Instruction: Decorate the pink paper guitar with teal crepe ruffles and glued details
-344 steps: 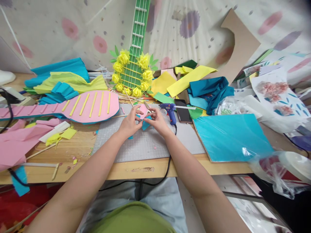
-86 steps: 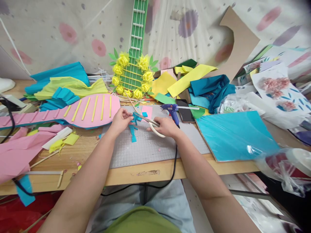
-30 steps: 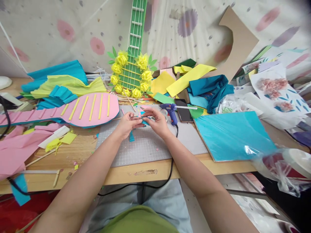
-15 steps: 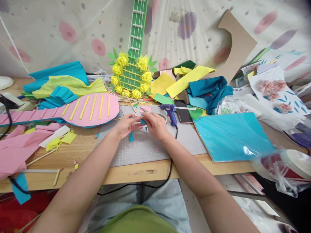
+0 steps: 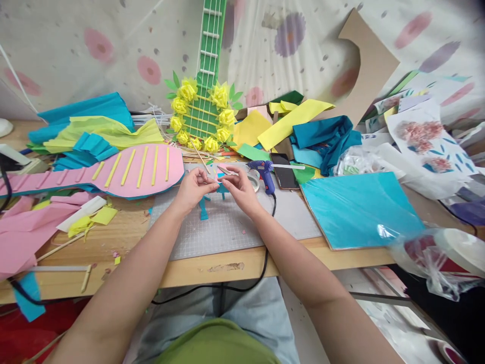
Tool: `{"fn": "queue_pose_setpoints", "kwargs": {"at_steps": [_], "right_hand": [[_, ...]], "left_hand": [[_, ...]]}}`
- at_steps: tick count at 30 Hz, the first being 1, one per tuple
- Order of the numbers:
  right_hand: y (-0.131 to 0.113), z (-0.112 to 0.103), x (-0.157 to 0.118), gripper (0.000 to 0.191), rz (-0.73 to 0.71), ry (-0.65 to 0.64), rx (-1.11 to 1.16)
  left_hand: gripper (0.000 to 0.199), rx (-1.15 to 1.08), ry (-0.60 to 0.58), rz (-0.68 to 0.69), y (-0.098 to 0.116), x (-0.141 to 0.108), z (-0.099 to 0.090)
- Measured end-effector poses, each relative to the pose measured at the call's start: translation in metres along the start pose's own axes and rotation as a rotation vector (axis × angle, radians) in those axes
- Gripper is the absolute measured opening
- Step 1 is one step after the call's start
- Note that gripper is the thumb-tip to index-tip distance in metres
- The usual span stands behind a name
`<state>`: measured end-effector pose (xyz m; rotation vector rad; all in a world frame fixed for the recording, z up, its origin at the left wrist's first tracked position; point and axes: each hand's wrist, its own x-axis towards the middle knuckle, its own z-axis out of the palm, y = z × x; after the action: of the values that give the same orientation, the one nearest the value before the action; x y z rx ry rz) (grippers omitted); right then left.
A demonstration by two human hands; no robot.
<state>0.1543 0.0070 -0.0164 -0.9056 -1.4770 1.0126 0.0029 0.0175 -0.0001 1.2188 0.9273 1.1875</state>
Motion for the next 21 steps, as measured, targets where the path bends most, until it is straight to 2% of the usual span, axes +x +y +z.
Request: {"fn": "queue_pose_setpoints", "kwargs": {"at_steps": [3, 6, 21], "right_hand": [[0.0031, 0.0008, 0.0040, 0.029, 0.097, 0.035, -0.026], [0.0058, 0.0011, 0.0063, 0.030, 0.115, 0.024, -0.024], [0.0070, -0.0037, 0.0083, 0.026, -0.010, 0.012, -0.147]], "left_hand": [[0.044, 0.044, -0.007, 0.034, -0.0035, 0.0013, 0.0023], [0.044, 0.045, -0.001, 0.029, -0.0073, 0.0025, 0.0027], [0.045, -0.031, -0.025, -0.057, -0.0078, -0.0009, 0.0051]]}}
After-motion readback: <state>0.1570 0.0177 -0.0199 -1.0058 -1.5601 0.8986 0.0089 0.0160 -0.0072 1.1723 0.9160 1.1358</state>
